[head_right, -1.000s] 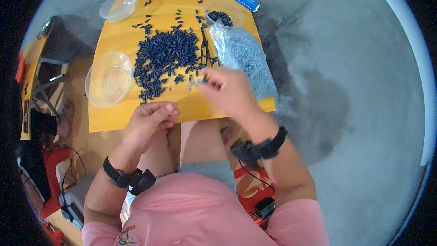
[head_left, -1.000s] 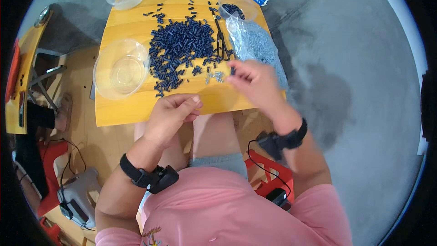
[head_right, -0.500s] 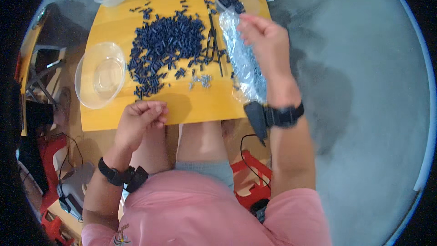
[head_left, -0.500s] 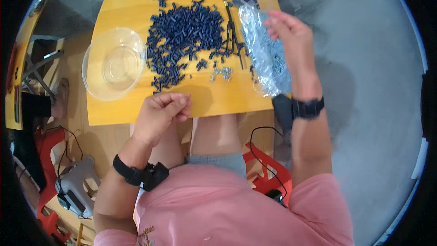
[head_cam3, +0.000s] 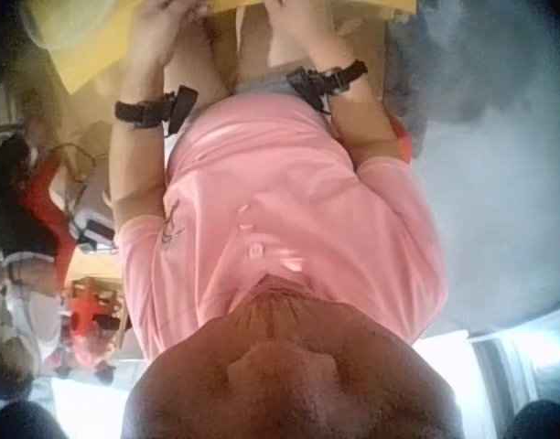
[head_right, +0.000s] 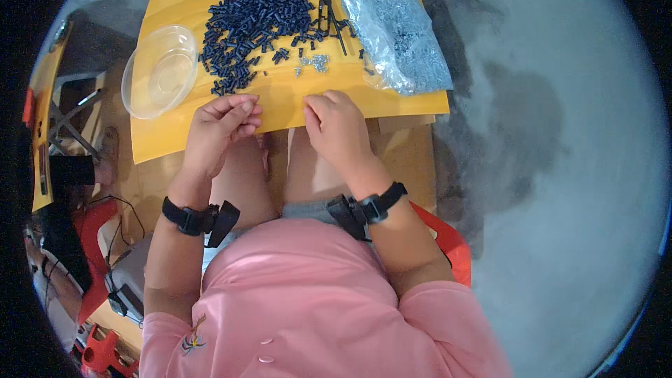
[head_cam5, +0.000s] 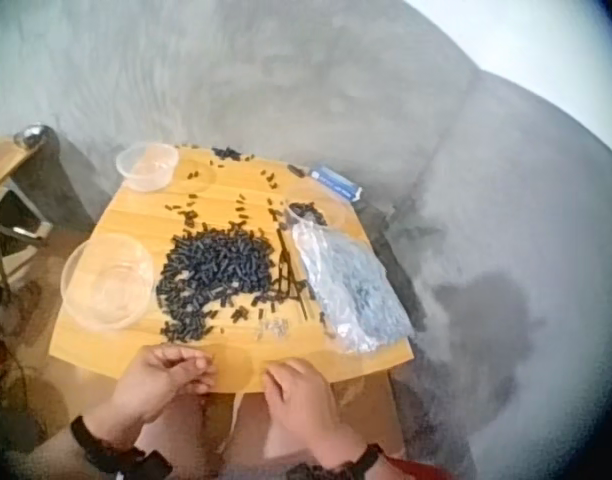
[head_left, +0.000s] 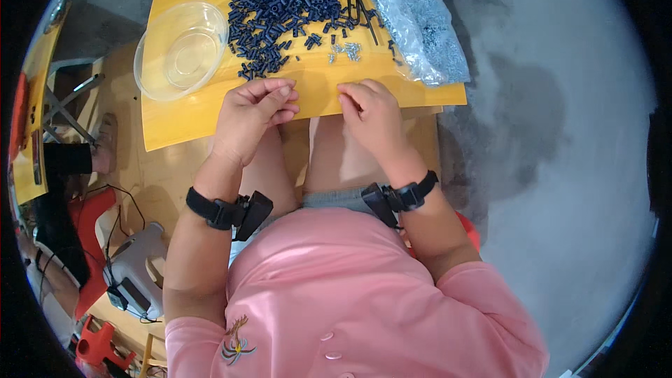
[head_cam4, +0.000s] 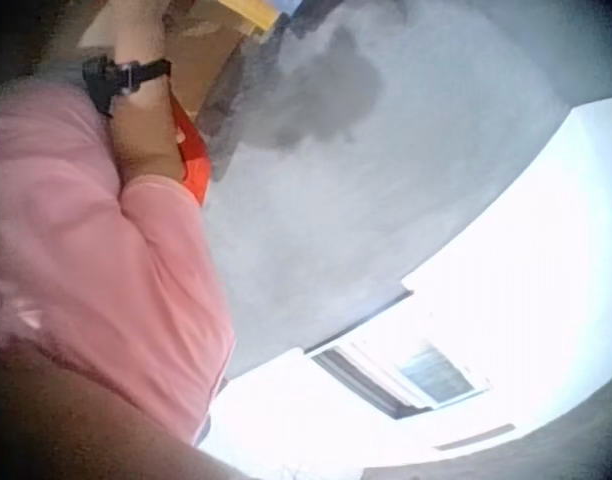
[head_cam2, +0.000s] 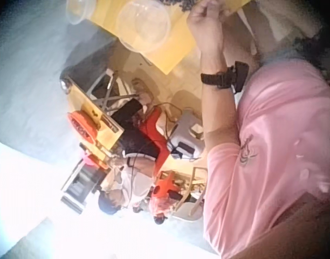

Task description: Manually assembling small plastic and metal components at a workbench.

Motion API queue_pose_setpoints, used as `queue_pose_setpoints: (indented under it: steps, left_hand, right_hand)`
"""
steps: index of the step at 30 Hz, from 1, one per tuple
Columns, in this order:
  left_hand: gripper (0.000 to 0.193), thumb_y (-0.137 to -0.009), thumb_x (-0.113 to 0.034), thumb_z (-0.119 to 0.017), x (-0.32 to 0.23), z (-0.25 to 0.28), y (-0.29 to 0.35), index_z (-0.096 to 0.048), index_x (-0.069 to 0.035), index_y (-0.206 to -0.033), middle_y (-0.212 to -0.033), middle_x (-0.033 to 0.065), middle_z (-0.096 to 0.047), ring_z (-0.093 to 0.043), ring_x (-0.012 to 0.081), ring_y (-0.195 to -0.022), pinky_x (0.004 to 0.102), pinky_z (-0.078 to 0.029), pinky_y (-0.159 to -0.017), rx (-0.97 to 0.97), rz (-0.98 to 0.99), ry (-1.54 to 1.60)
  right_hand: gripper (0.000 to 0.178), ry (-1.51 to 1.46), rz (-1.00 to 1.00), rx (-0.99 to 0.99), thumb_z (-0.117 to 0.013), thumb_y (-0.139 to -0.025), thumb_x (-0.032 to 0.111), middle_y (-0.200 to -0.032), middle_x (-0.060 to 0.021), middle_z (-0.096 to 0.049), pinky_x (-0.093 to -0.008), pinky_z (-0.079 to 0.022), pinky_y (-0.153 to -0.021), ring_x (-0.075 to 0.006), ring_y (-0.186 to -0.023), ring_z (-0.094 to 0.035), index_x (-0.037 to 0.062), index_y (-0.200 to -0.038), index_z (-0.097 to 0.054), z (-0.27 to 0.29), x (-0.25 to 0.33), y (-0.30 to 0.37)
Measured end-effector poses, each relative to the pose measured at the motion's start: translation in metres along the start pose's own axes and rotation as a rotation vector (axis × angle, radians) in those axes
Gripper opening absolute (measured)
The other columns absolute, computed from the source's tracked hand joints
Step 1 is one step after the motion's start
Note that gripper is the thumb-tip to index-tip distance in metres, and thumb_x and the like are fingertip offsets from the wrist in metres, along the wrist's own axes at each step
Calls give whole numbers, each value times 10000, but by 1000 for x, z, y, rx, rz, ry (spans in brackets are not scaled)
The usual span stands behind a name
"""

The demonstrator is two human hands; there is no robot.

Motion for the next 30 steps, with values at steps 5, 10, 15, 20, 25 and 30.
queue_pose_setpoints:
  steps: [5, 10, 15, 20, 25, 30]
  left_hand:
    - [196, -887, -105, -578, 0, 2, 3, -615, 18, -1034, -891, 81, -645, -627, 122, -762, 216, -527, -689, -13, -46, 8]
    - [196, -886, -103, -578, 0, 2, 1, -613, 23, -1032, -892, 87, -646, -630, 128, -767, 218, -529, -689, 10, -34, 9]
    - [199, -883, -106, -584, 0, 4, 0, -613, 25, -1029, -894, 91, -647, -630, 131, -766, 218, -530, -686, 12, -45, 29]
    - [209, -883, -112, -587, -3, 3, 3, -612, 28, -1036, -893, 89, -648, -628, 132, -770, 217, -528, -687, 20, -42, 20]
    - [202, -885, -105, -582, -1, 5, 0, -614, 23, -1038, -896, 87, -649, -625, 131, -763, 223, -524, -682, 51, -29, 34]
    - [193, -886, -98, -579, -2, 4, 1, -617, 17, -1036, -898, 90, -649, -620, 131, -749, 230, -521, -672, 53, -4, 26]
  right_hand:
    - [87, -51, -7, -56, -601, -752, 59, -731, -135, -586, -398, -466, -664, -319, -732, -570, 21, -818, -644, -3, -2, 3]
    - [82, -38, 1, -98, -599, -751, 60, -717, -135, -583, -398, -463, -656, -317, -722, -567, 31, -809, -648, -6, -4, 5]
    - [86, -10, 11, -83, -596, -751, 65, -717, -134, -585, -397, -463, -660, -313, -724, -568, 31, -808, -651, -6, -4, 4]
    - [96, -43, -23, -73, -603, -757, 73, -732, -129, -601, -390, -467, -661, -307, -732, -576, 36, -822, -664, -4, -3, 1]
    - [97, -75, -58, -46, -604, -761, 76, -733, -128, -606, -389, -471, -651, -307, -719, -581, 37, -825, -666, -5, -8, -1]
    - [108, -69, -53, -27, -594, -770, 89, -735, -132, -614, -391, -474, -654, -313, -716, -586, 35, -832, -665, -2, -8, -8]
Point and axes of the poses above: each hand's wrist, its own y-axis away from the middle knuckle, its own z-axis out of the back of the hand, x = y × z, the point moved 4 cm from there along -y, towards the middle knuckle
